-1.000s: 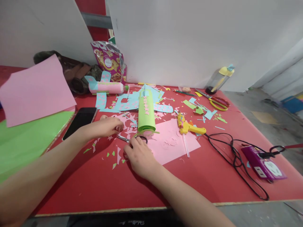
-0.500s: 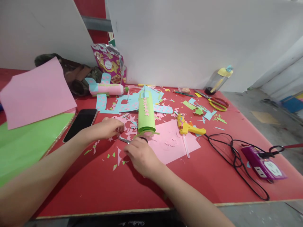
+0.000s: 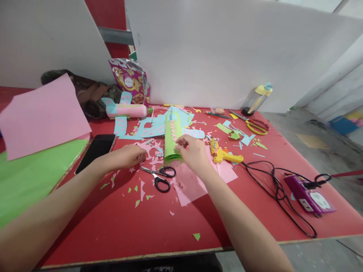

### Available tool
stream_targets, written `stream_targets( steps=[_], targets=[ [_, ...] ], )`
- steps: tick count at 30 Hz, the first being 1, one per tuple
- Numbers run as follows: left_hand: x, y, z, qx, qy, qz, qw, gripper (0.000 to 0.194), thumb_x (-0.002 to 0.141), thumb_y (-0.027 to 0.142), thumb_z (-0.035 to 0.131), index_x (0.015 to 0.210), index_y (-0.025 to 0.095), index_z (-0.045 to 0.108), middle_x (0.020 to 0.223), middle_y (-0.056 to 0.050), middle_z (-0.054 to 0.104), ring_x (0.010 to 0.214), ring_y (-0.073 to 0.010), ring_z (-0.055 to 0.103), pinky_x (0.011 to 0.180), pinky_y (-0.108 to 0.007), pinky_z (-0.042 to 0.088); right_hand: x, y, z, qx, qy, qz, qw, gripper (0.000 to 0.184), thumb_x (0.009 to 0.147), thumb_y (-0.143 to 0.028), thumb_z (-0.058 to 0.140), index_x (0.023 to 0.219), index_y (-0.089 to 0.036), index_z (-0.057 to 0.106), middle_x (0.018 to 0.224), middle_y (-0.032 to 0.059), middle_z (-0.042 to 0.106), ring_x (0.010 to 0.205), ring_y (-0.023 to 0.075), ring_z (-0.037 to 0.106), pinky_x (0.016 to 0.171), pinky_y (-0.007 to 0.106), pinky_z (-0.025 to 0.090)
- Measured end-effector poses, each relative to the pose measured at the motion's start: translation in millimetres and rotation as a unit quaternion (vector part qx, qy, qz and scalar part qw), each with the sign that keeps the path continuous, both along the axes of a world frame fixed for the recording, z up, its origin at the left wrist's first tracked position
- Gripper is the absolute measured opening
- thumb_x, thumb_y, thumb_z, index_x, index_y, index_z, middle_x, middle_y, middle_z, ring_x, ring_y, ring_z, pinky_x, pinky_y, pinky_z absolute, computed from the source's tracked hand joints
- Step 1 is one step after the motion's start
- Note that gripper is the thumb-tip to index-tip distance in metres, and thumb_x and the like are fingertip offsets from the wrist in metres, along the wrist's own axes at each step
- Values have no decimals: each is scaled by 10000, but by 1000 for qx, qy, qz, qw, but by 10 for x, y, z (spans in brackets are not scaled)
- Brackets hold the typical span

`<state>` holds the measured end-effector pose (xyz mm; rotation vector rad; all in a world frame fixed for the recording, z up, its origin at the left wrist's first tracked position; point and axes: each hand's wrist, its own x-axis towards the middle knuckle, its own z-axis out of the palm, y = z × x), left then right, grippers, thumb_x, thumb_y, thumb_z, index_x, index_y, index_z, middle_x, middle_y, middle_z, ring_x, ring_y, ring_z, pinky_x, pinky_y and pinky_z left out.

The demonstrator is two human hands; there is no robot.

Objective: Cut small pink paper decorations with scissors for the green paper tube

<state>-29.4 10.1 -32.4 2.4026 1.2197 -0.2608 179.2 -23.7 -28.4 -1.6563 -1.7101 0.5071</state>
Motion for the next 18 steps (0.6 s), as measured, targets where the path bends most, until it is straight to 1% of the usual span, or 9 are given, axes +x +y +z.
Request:
stream_targets(
  steps=[2, 3, 5, 8, 13, 16, 18],
  targets=[
    [-13, 1, 12, 18, -8, 8, 1000, 181, 648, 44, 339, 618, 163, 472, 681, -50, 580, 632, -154, 491, 554, -243, 310, -4, 84, 4, -25, 2, 7, 1000, 66, 650, -116, 577, 659, -179, 593, 606, -8, 612, 544, 113, 507, 562, 254, 398],
    [-15, 2, 15, 27, -14, 11, 999, 179, 668, 56, 334, 644, 163, 475, 711, -55, 584, 662, -161, 497, 570, -247, 318, -9, 118, 1, -26, -3, 14, 1000, 59, 648, -119, 579, 651, -176, 592, 608, -9, 612, 545, 110, 508, 563, 251, 398],
    [-8, 2, 15, 42, -34, 16, 998, 165, 702, 89, 344, 697, 162, 491, 745, -60, 591, 697, -170, 508, 600, -258, 335, -21, 167, -9, -13, -19, 20, 1000, 48, 646, -126, 585, 634, -173, 587, 611, -12, 608, 548, 106, 503, 570, 248, 392],
    [33, -15, 17, 47, -95, 24, 994, 133, 731, 149, 393, 749, 154, 524, 772, -60, 607, 718, -165, 528, 641, -262, 363, -34, 206, -27, 3, -33, 20, 999, 52, 640, -124, 591, 619, -170, 580, 597, -19, 591, 553, 105, 493, 579, 245, 380],
    [120, -84, 51, 29, -183, 57, 981, 152, 765, 196, 426, 784, 154, 570, 811, -41, 628, 758, -143, 544, 688, -253, 389, -47, 217, -46, 17, -49, 28, 998, 69, 633, -124, 606, 591, -167, 573, 600, -17, 586, 571, 109, 494, 589, 242, 372],
    [155, -123, 58, 50, -206, 67, 975, 153, 776, 203, 431, 784, 155, 576, 803, -37, 626, 754, -149, 541, 681, -267, 395, -51, 204, -46, 21, -53, 34, 998, 67, 638, -120, 604, 603, -169, 576, 607, -17, 593, 570, 109, 499, 587, 238, 377],
    [181, -149, 49, 74, -217, 56, 972, 161, 788, 195, 416, 766, 147, 568, 765, -39, 610, 729, -154, 533, 670, -280, 400, -50, 185, -37, 21, -54, 37, 998, 67, 649, -110, 593, 620, -169, 583, 604, -18, 602, 556, 105, 503, 577, 233, 382]
  ],
)
